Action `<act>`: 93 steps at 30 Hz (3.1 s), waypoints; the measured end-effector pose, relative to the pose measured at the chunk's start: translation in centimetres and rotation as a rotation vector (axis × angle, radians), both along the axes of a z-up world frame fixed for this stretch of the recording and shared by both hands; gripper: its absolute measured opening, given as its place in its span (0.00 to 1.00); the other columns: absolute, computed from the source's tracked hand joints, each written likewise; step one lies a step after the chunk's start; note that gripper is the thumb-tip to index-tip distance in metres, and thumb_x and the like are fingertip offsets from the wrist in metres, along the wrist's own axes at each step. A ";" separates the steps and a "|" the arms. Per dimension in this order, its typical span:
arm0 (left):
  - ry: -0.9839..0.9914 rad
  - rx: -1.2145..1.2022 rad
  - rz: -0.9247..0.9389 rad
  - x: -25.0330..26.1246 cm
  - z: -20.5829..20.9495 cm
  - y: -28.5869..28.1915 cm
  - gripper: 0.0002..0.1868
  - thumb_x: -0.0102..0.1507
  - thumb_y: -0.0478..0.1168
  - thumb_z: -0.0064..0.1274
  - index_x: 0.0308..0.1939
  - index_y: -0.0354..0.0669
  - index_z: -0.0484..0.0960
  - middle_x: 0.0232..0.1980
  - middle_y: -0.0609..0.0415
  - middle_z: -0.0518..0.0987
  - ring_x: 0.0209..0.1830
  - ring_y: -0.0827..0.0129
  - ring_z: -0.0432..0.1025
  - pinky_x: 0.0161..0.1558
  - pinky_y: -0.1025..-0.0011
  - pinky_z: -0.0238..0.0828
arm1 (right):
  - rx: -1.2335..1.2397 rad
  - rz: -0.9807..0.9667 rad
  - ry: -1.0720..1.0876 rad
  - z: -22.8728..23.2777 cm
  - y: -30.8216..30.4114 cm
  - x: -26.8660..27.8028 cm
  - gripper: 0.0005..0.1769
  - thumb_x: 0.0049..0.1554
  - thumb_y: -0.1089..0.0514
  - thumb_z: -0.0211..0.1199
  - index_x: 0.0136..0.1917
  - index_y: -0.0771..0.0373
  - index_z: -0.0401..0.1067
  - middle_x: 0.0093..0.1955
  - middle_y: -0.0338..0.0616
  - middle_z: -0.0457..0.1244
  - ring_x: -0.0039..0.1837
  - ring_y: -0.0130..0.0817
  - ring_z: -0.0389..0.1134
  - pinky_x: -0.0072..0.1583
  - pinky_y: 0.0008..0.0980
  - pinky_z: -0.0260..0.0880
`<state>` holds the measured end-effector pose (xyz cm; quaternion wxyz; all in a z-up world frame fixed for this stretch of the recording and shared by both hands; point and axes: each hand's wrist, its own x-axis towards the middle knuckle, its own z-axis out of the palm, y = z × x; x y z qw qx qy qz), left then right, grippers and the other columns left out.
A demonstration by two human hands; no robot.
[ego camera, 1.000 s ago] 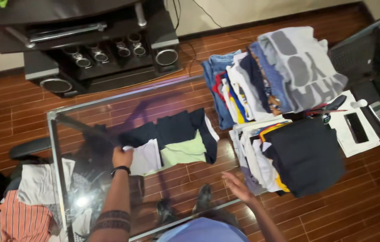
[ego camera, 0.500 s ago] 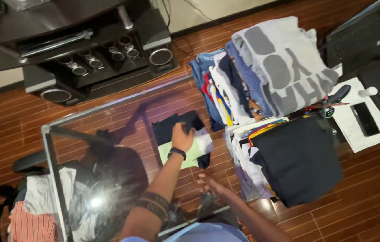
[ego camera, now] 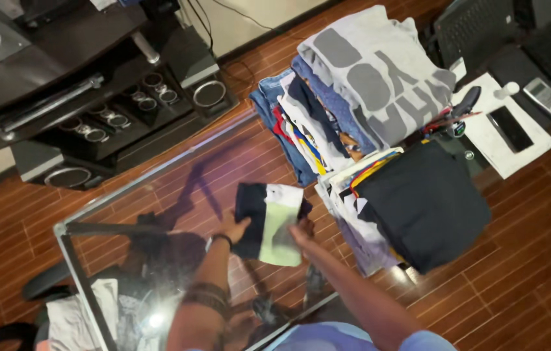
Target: The person picks up several garments from a chair and folds them one at a time on a glass table, including a polo shirt, a t-shirt with a skull graphic, and others, before stacking them on the table.
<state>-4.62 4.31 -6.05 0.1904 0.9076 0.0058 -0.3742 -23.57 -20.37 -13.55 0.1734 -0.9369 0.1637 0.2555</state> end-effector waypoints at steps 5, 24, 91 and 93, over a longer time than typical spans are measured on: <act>0.036 -0.040 0.056 -6.1 0.9 2.4 0.43 0.62 0.81 0.43 0.73 0.65 0.69 0.77 0.57 0.67 0.79 0.63 0.57 0.78 0.59 0.49 | 0.558 -0.614 -0.325 6.2 3.3 3.2 0.41 0.54 0.55 0.50 0.76 0.79 0.51 0.75 0.73 0.52 0.77 0.63 0.52 0.76 0.56 0.46; 0.156 -1.166 0.814 -13.1 26.5 2.1 0.33 0.62 0.35 0.63 0.72 0.44 0.73 0.57 0.41 0.81 0.50 0.56 0.76 0.49 0.57 0.79 | 1.255 -0.928 -0.432 40.0 0.8 0.2 0.36 0.45 0.53 0.63 0.69 0.51 0.72 0.63 0.48 0.66 0.64 0.39 0.65 0.69 0.39 0.58; -0.747 -0.754 -0.407 -21.9 35.0 -27.5 0.50 0.65 0.70 0.42 0.80 0.40 0.53 0.82 0.42 0.54 0.83 0.49 0.46 0.77 0.35 0.33 | -0.239 -0.100 -0.446 44.0 -26.4 -6.2 0.32 0.69 0.37 0.32 0.83 0.47 0.44 0.84 0.42 0.38 0.84 0.46 0.32 0.75 0.60 0.34; -0.767 -0.811 -0.269 -21.6 34.9 -25.5 0.46 0.66 0.68 0.42 0.78 0.39 0.57 0.81 0.40 0.57 0.81 0.46 0.51 0.74 0.32 0.37 | -0.297 -0.096 -0.467 44.0 -25.0 -5.7 0.31 0.68 0.39 0.37 0.81 0.46 0.47 0.85 0.39 0.37 0.85 0.44 0.30 0.74 0.61 0.33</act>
